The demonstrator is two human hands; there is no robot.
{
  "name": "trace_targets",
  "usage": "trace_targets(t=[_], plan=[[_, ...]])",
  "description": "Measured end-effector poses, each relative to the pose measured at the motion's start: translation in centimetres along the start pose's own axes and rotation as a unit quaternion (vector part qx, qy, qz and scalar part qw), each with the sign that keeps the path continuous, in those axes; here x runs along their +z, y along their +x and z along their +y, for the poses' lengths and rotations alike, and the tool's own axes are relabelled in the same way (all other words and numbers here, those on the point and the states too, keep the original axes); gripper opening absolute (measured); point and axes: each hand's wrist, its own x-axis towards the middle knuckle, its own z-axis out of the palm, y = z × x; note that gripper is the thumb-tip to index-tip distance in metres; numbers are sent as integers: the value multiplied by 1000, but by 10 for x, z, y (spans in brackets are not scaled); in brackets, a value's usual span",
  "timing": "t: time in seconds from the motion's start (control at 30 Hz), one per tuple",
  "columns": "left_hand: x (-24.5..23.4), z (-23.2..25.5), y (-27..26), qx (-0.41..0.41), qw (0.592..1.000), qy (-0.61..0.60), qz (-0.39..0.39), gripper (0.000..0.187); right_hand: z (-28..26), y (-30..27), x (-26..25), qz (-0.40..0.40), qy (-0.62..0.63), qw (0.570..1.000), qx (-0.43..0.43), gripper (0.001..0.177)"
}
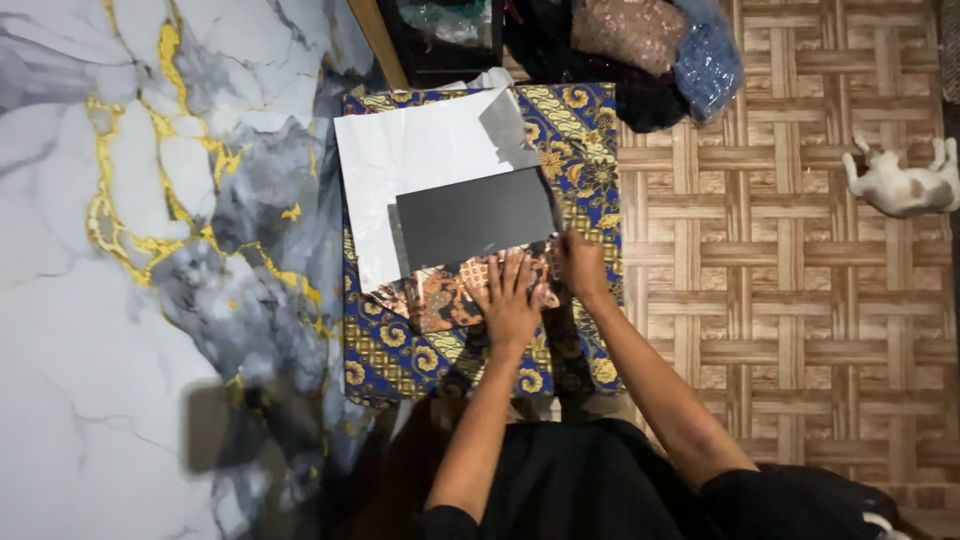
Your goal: The person wraps a small black rectangular box with patterned wrapping paper on a patterned tablecloth. They fold and smooth the paper around the box, then flip it over and continue folding the remaining sides. The clip ends before the wrapping is fully completed.
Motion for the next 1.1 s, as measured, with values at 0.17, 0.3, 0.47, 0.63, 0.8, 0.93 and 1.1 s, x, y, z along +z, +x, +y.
trace_targets(t=[0.17,0.3,0.47,0.63,0.8,0.93,1.1], plan=[[2,-1,1,-6,1000,-12,-2,72,-8,-15,3,67,-8,996,-60,27],[3,-3,-1,-7,1000,-10,-27,70,-9,-25,10,80,-7,996,39,18],[-6,-3,6,-13,997,-40,-58,72,-7,-14,9,126,-3,984,123,19],[-22,-6,6,-10,992,-48,-118,74,7,-19,-5,200,28,960,194,25],[-77,-47,33,-11,975,24,-219,115,4,-23,-34,246,116,920,283,30],[-105,-99,38,52,991,10,-120,128,-2,-38,-38,140,44,984,98,21],[-112,-122,46,-8,976,47,-214,122,-23,-37,-21,7,19,999,-39,66]])
